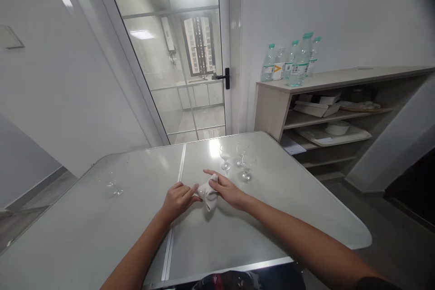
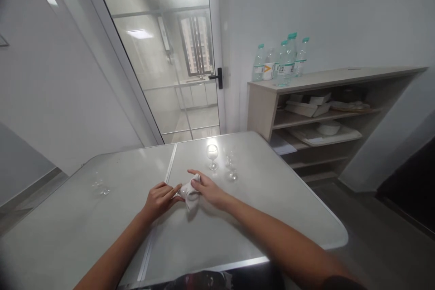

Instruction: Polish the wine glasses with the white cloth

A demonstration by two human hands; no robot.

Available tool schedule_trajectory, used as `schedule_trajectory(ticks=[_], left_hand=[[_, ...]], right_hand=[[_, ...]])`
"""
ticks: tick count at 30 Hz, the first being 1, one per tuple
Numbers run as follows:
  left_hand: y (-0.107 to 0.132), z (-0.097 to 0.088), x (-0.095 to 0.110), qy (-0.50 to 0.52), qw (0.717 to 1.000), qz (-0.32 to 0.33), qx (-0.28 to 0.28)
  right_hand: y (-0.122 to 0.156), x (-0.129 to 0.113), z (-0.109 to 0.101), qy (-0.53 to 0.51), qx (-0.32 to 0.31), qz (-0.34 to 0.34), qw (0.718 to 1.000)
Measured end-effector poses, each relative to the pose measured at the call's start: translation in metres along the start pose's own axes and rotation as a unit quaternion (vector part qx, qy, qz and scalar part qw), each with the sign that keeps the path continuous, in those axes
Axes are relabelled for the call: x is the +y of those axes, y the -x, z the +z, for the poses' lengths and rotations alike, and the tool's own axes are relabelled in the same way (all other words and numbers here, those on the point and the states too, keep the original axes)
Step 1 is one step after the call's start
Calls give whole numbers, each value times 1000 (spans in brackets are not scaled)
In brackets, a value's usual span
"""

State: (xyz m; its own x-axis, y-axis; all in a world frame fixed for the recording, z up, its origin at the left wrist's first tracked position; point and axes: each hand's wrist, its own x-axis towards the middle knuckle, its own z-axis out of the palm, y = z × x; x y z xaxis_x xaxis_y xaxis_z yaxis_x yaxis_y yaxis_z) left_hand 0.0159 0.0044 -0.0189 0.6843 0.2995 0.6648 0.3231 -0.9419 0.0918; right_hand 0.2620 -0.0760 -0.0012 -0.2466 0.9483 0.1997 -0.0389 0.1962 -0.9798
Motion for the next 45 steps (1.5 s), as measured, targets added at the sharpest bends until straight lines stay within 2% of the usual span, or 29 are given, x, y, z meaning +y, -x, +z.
schedule_trajectory(ticks=[2, 4, 5, 7, 9, 10, 11, 12, 15, 16, 17, 18, 21, 23, 26, 28, 30, 32, 33, 34, 35, 36, 38, 39, 41, 43, 45], left_hand=[[-3, -1, 3, 21, 999, -30, -29], [-7, -5, 5, 117, 982, -115, -93], [-9, -7, 5, 181, 960, -164, -134], [-13, -13, 4, 305, 893, -248, -218], [-15, -18, 2, 380, 831, -291, -283], [-14, -19, 1, 392, 820, -298, -294], [-13, -18, 1, 386, 826, -295, -286], [-11, -16, 1, 361, 850, -284, -259], [-4, -5, 0, 200, 952, -199, -114], [-2, -2, 0, 136, 976, -155, -70], [0, 0, -1, 77, 991, -106, -37], [1, 1, -2, 26, 998, -58, -13], [3, -2, -4, -75, 996, 40, 11], [2, -5, -3, -92, 995, 46, -1], [-2, -7, 0, -21, 998, -31, -43], [-5, -8, 2, 97, 982, -130, -94], [-8, -11, 4, 244, 926, -233, -169], [-12, -14, 4, 370, 846, -303, -237], [-13, -15, 5, 412, 813, -322, -257], [-14, -15, 5, 436, 794, -333, -262], [-15, -15, 5, 440, 794, -337, -251], [-15, -13, 6, 423, 811, -335, -224], [-14, -9, 8, 325, 885, -301, -144], [-12, -6, 10, 254, 924, -267, -106], [-9, 0, 12, 126, 972, -192, -57], [-7, 3, 14, 80, 981, -169, -50], [-8, 0, 14, 147, 962, -215, -87]], right_hand=[[1, -2, -3, 43, -25, -4, 999], [2, -3, -6, 167, -84, -46, 981], [2, -4, -8, 237, -119, -78, 961], [3, -4, -11, 362, -194, -153, 899], [4, -3, -11, 441, -244, -220, 835], [5, -2, -10, 460, -253, -241, 816], [5, -1, -8, 461, -248, -252, 814], [5, 0, -7, 444, -224, -250, 831], [4, 4, 1, 274, -92, -172, 942], [3, 5, 3, 187, -50, -130, 973], [2, 6, 5, 98, -18, -86, 991], [1, 7, 7, 18, 3, -48, 999], [0, 8, 11, -118, 39, 19, 992], [0, 8, 12, -115, 51, 23, 992], [2, 6, 8, 30, 19, -27, 999], [3, 3, 2, 180, -46, -95, 978], [4, 1, -6, 315, -127, -166, 926], [4, 0, -11, 405, -184, -223, 867], [4, 0, -12, 426, -190, -241, 851], [4, 1, -11, 426, -178, -250, 851], [4, 2, -9, 405, -147, -247, 868], [3, 4, -6, 364, -103, -229, 897], [0, 8, 2, 228, 8, -153, 962], [-1, 10, 7, 144, 58, -102, 983], [-4, 12, 13, -7, 124, -12, 992], [-5, 10, 13, -86, 130, 30, 987], [-3, 3, 8, -63, 85, 19, 994]])
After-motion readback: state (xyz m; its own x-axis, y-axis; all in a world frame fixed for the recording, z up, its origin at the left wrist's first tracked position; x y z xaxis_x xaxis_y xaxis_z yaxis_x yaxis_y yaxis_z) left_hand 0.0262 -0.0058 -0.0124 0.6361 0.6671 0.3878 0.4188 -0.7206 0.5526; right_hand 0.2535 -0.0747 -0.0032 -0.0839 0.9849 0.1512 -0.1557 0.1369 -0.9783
